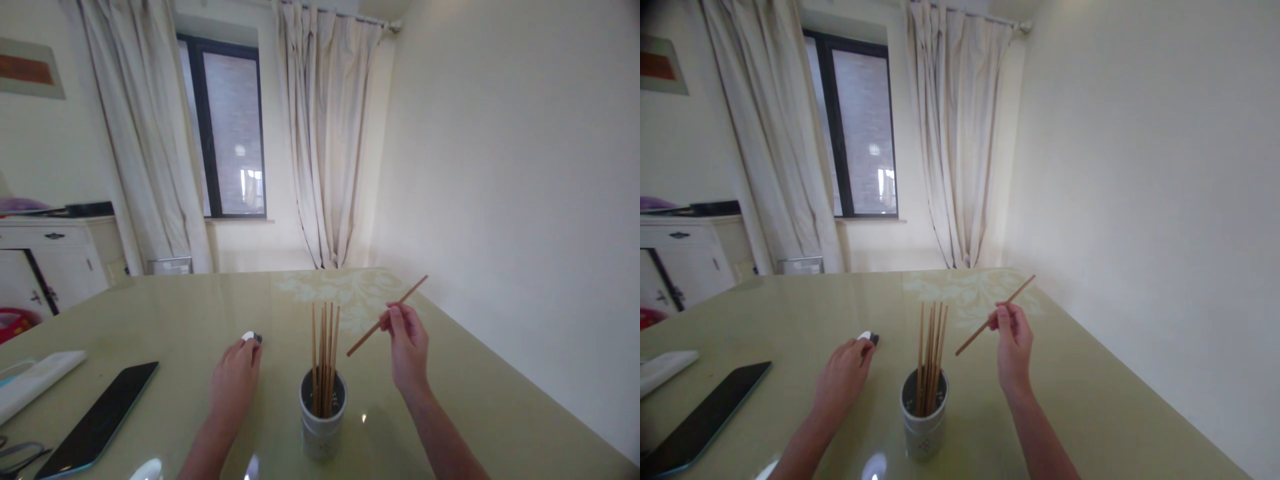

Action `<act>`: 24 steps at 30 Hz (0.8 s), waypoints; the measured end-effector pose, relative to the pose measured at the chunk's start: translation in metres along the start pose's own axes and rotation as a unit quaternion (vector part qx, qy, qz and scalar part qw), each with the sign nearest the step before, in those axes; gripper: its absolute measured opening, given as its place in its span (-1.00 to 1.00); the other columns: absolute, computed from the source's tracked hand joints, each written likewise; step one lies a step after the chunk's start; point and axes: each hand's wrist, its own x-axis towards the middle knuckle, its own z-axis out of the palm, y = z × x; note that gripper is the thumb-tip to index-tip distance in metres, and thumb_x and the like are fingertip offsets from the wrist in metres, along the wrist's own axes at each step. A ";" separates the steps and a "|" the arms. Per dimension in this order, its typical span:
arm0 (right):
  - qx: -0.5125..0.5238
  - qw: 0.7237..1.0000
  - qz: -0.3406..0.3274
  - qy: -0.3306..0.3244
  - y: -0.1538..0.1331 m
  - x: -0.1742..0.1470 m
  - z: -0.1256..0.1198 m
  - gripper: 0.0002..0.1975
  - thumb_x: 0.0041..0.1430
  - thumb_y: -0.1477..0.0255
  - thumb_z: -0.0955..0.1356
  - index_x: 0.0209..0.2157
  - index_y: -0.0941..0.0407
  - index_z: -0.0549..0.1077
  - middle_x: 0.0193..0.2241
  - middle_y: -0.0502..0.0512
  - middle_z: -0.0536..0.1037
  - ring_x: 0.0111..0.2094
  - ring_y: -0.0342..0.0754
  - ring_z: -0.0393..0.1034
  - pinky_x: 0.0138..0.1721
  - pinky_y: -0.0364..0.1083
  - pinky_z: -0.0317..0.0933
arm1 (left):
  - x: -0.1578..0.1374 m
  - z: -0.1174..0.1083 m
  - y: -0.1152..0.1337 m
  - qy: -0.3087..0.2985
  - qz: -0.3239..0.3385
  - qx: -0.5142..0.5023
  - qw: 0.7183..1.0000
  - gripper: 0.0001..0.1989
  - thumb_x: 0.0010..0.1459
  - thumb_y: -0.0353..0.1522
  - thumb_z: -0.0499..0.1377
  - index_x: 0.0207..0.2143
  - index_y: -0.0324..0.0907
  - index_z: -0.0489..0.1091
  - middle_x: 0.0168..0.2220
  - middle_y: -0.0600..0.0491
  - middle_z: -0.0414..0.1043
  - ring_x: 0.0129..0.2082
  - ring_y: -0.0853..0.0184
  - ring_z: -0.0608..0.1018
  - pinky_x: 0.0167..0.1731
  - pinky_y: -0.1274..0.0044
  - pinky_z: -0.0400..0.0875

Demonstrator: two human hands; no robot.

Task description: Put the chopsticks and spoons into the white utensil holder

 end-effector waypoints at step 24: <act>-0.018 0.946 0.152 -0.286 0.018 -0.052 0.025 -0.47 0.22 -0.09 0.48 -0.47 0.12 0.56 -0.60 0.01 0.48 -0.56 -0.10 0.29 -0.49 -0.10 0.18 | 0.010 0.013 -0.053 -0.014 -0.118 0.085 0.989 -0.68 0.42 -0.36 -0.02 -0.20 -0.23 0.53 -0.14 -0.19 0.64 -0.11 0.06 0.65 -0.14 0.38 0.44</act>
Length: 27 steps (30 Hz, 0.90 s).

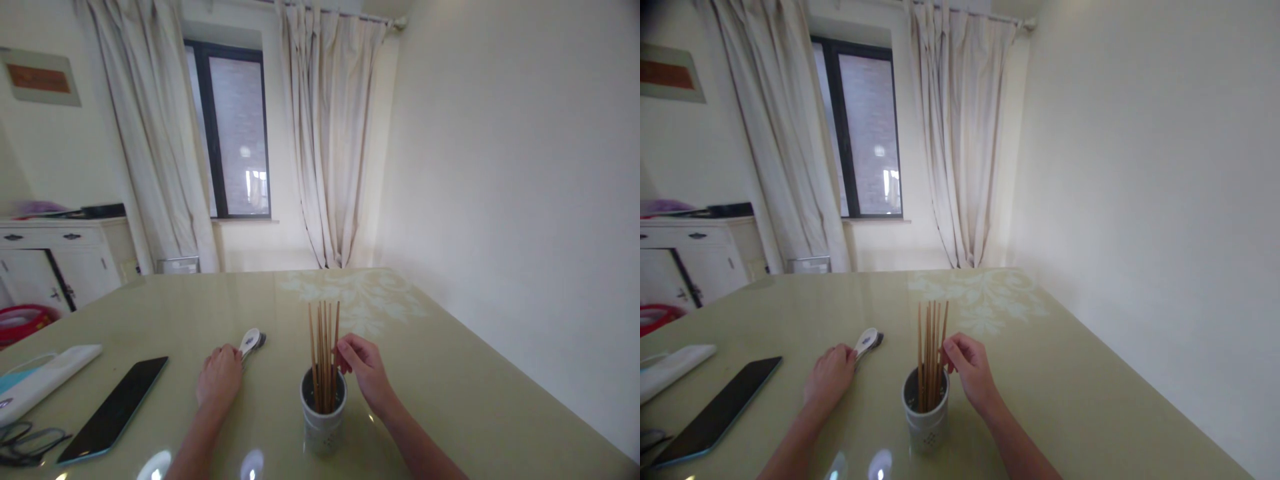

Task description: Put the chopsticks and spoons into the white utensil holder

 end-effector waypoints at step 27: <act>-0.208 0.926 -0.290 0.123 -0.040 -0.017 -0.021 -0.86 0.43 0.40 0.41 -0.15 0.01 0.67 -0.41 0.01 0.58 -0.43 -0.09 0.40 -0.39 -0.14 0.29 | -0.082 -0.041 0.097 -0.011 0.201 -0.565 0.800 -0.59 0.49 -0.06 -0.01 0.04 -0.11 0.47 -0.10 -0.05 0.61 -0.08 0.23 0.60 -0.02 0.40 0.48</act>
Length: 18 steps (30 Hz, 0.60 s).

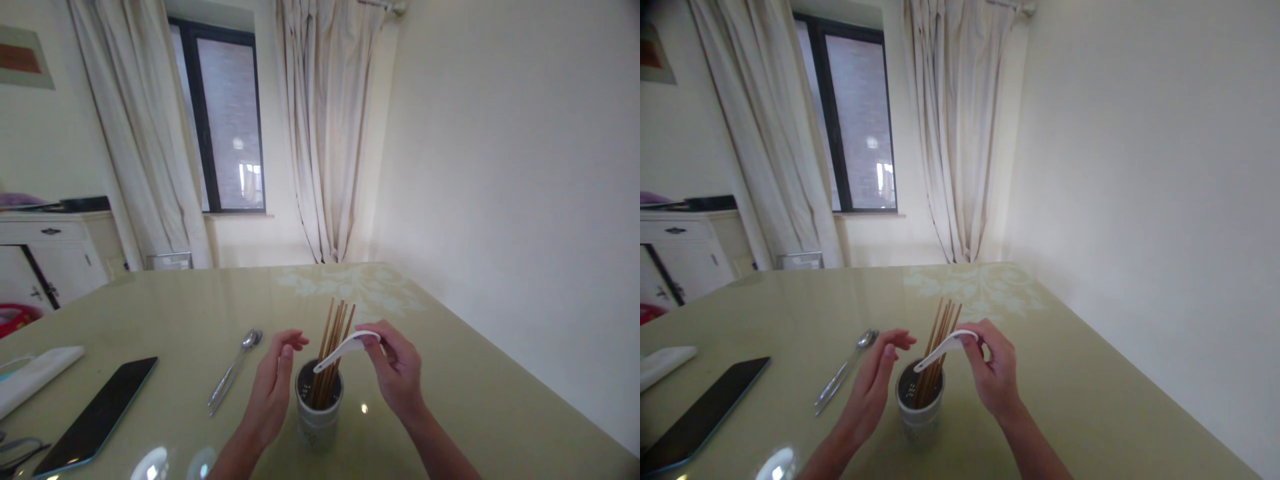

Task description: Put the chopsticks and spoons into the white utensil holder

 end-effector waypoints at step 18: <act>-0.026 0.979 -0.030 -0.200 0.001 -0.013 0.013 -0.80 0.43 0.37 0.40 -0.30 0.11 0.60 -0.52 -0.02 0.49 -0.52 -0.14 0.29 -0.45 -0.15 0.17 | 0.025 -0.030 -0.041 0.058 -0.081 0.282 0.954 -0.60 0.42 -0.12 -0.04 -0.15 -0.16 0.49 -0.22 -0.09 0.56 -0.19 0.11 0.58 -0.12 0.31 0.48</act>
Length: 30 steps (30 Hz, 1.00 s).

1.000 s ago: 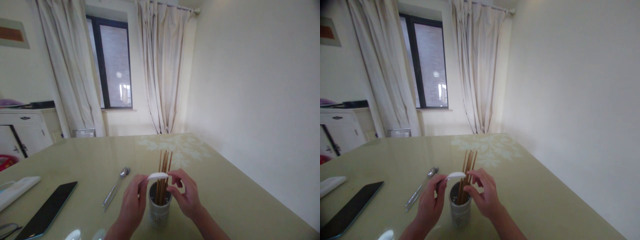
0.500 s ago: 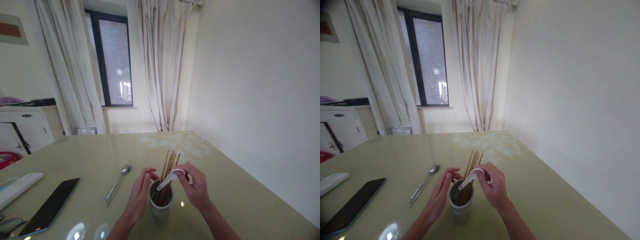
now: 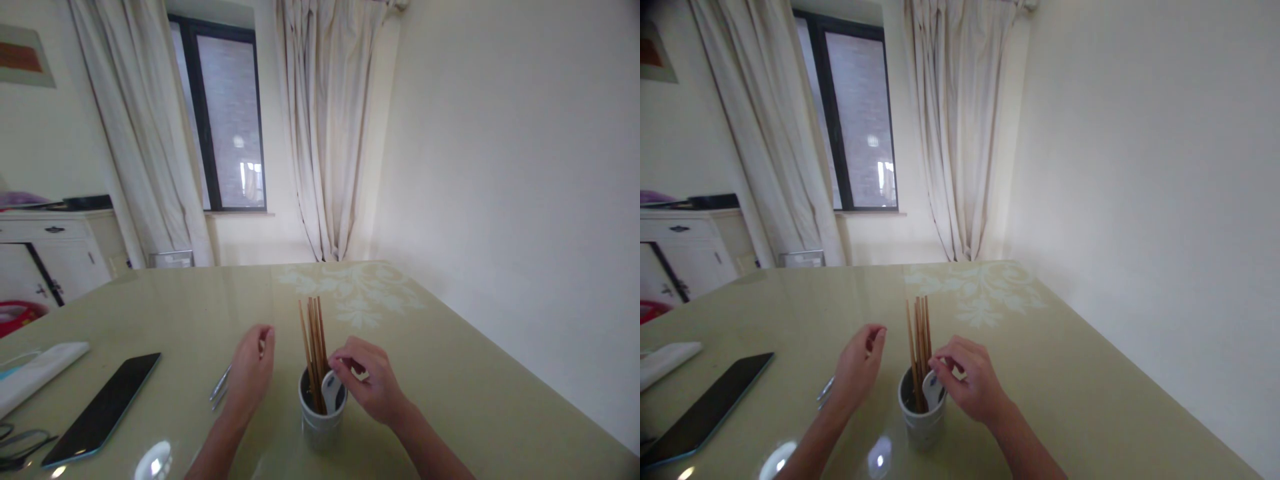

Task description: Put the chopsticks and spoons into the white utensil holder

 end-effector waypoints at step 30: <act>0.302 0.918 0.203 -0.156 0.014 0.004 0.010 -0.12 0.17 -0.35 0.31 0.21 0.05 0.52 0.00 0.26 0.61 0.06 0.23 0.48 0.09 0.13 0.31 | 0.013 -0.023 0.000 0.228 -0.026 -0.165 0.959 -0.70 0.37 -0.08 0.08 -0.09 -0.11 0.29 -0.31 0.08 0.42 -0.32 0.26 0.54 -0.31 0.46 0.46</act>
